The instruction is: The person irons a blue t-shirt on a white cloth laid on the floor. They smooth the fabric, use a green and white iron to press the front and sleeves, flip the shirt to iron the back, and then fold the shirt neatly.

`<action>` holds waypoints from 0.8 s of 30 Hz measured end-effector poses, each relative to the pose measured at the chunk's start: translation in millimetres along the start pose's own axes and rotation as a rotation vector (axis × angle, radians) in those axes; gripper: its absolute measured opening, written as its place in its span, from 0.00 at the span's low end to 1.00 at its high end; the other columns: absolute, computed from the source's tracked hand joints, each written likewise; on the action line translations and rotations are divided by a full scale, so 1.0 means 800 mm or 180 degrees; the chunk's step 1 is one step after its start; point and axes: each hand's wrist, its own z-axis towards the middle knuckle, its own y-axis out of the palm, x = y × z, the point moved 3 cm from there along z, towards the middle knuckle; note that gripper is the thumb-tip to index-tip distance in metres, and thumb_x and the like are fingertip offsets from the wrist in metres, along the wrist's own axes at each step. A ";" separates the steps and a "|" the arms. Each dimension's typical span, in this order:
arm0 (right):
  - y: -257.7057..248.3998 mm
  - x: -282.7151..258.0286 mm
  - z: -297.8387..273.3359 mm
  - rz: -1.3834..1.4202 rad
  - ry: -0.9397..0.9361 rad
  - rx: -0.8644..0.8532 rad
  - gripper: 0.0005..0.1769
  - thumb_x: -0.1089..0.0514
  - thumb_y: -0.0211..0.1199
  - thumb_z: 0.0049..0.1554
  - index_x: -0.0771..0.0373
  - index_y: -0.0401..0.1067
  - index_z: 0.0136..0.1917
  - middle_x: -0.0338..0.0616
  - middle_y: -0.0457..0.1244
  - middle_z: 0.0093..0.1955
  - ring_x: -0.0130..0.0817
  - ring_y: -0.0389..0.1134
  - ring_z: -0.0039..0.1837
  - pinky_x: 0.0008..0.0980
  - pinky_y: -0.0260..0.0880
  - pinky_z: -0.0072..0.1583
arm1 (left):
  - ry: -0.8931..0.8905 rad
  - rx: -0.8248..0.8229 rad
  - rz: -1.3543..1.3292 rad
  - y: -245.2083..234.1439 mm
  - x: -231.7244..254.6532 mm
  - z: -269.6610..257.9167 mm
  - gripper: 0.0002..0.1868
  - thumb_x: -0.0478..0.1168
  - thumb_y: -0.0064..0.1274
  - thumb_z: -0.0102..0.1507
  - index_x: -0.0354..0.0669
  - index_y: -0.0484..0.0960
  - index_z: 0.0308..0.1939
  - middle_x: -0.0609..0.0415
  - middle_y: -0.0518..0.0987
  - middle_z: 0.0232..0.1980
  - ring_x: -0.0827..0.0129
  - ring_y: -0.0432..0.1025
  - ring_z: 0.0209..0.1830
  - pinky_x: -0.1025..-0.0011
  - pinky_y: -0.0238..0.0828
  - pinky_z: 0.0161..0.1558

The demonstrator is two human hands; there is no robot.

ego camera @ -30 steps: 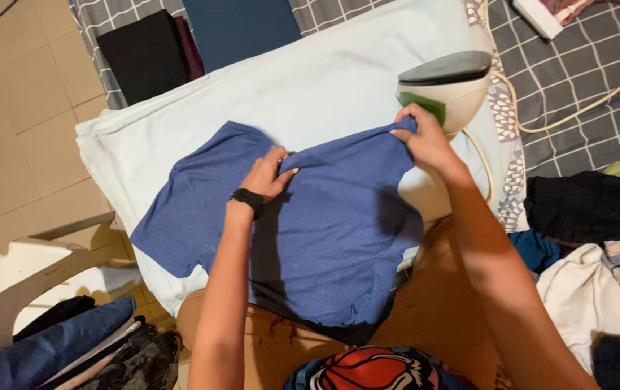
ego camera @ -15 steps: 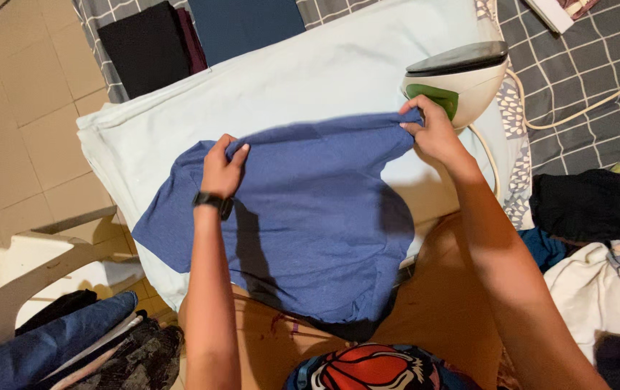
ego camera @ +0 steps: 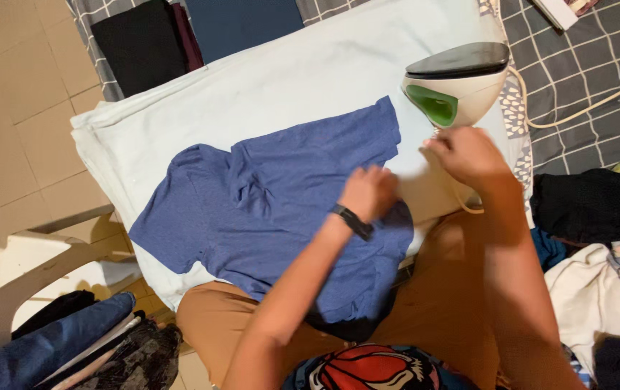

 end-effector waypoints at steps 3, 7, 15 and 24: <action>-0.027 0.005 -0.019 -0.0172 0.0531 0.1008 0.24 0.46 0.76 0.62 0.72 0.76 0.51 0.61 0.69 0.44 0.59 0.72 0.49 0.49 0.69 0.54 | -0.0331 0.0541 0.0878 0.035 0.023 -0.001 0.13 0.42 0.55 0.51 0.45 0.80 0.38 0.47 0.79 0.50 0.53 0.70 0.47 0.54 0.66 0.42; -0.019 0.006 0.000 0.1436 -0.0256 0.1661 0.26 0.56 0.76 0.57 0.77 0.68 0.56 0.58 0.70 0.52 0.45 0.75 0.54 0.41 0.74 0.54 | -0.0529 0.0747 0.0699 0.050 0.030 -0.014 0.06 0.40 0.55 0.60 0.47 0.78 0.41 0.53 0.76 0.46 0.51 0.69 0.55 0.57 0.68 0.54; -0.030 0.001 0.045 0.1949 -0.0719 0.1865 0.20 0.63 0.75 0.60 0.74 0.70 0.59 0.56 0.69 0.55 0.39 0.73 0.56 0.36 0.74 0.58 | -0.0517 0.0585 -0.0522 0.024 0.007 -0.028 0.12 0.34 0.48 0.66 0.45 0.76 0.53 0.52 0.77 0.48 0.53 0.73 0.49 0.54 0.67 0.50; -0.129 -0.036 -0.012 0.1099 -0.0030 0.1316 0.20 0.57 0.78 0.56 0.75 0.75 0.52 0.55 0.70 0.41 0.34 0.75 0.41 0.33 0.75 0.44 | -0.0434 0.0207 0.1144 0.050 -0.016 0.056 0.18 0.31 0.53 0.61 0.48 0.75 0.54 0.42 0.73 0.55 0.48 0.74 0.35 0.53 0.74 0.31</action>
